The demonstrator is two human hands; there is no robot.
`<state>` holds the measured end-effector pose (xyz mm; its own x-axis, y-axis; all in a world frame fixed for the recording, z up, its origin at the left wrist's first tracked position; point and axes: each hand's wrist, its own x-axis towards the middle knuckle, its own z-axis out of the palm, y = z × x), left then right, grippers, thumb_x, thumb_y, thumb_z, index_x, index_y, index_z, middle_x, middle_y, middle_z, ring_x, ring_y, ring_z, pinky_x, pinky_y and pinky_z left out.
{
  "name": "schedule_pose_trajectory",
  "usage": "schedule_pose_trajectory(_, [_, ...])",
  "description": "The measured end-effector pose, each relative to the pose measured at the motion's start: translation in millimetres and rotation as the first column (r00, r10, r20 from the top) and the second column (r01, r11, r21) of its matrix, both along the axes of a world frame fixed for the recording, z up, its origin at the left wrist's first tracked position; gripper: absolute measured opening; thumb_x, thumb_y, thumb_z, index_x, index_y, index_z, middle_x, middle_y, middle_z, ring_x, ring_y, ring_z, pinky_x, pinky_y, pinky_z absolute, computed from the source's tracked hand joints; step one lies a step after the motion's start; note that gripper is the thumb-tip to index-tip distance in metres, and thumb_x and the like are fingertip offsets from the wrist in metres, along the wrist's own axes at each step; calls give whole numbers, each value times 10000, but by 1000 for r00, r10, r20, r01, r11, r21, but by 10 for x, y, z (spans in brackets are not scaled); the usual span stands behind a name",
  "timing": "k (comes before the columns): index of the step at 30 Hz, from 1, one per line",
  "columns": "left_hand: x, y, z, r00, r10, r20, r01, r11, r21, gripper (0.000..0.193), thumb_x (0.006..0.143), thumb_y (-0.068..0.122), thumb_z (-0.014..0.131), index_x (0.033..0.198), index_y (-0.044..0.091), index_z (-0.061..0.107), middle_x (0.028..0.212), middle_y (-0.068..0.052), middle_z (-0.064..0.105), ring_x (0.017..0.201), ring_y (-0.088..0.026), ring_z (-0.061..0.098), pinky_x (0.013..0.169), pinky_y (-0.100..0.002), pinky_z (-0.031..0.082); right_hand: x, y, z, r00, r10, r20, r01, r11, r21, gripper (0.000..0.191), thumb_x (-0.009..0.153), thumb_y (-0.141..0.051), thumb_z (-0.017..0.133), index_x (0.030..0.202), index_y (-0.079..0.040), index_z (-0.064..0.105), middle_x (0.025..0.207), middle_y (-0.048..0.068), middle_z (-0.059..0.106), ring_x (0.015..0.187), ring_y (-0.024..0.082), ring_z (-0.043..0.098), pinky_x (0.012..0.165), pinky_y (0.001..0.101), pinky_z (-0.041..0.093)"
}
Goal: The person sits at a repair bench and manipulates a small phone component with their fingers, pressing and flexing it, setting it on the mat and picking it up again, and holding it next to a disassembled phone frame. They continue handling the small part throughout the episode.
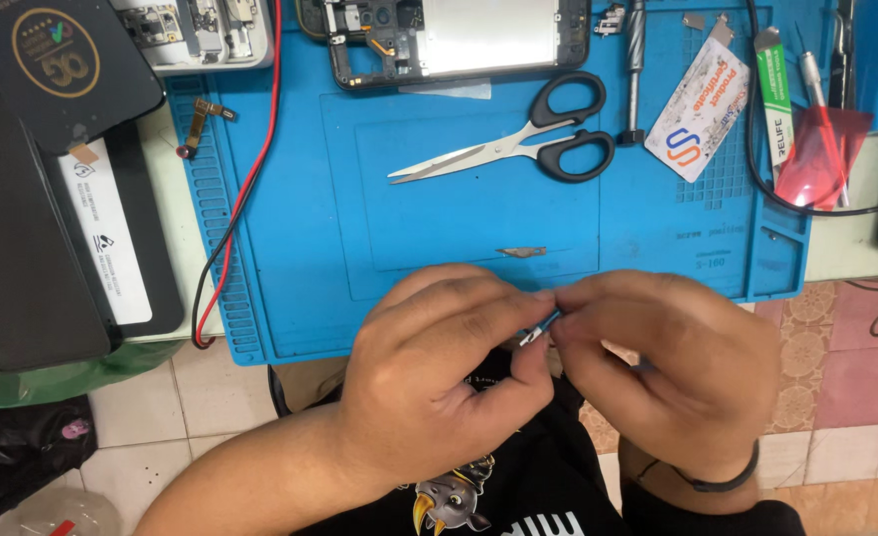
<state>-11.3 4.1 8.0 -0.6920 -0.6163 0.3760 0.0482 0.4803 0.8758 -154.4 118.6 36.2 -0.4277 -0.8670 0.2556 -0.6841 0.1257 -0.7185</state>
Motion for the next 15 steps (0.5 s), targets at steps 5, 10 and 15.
schedule_pose_trajectory(5, [59, 11, -7, 996, -88, 10, 87, 995, 43, 290, 828, 33, 799, 1108, 29, 724, 1007, -86, 726, 920, -232, 732, 809, -313, 601, -83, 53, 30, 978, 119, -169, -121, 993, -3, 265, 704, -34, 848, 911, -55, 684, 948, 104, 713, 806, 232, 709, 674, 313, 538])
schedule_pose_trajectory(10, [77, 19, 10, 994, -110, 8, 109, 992, 66, 282, 847, 49, 815, 1114, 39, 723, 1023, -76, 730, 944, -230, 739, 815, -310, 600, -78, 53, 44, 969, 148, -197, -154, 988, -16, 257, 671, -19, 846, 872, -50, 688, 908, 106, 710, 774, 241, 709, 646, 324, 541])
schedule_pose_trajectory(15, [88, -13, 54, 988, -155, -15, 156, 982, 106, 294, 857, 35, 809, 1138, 44, 726, 1045, -75, 731, 936, -218, 745, 821, -302, 609, -73, 73, 7, 960, 175, -218, -202, 974, -108, 259, 682, -13, 846, 877, -32, 676, 909, 129, 703, 788, 245, 716, 654, 328, 563])
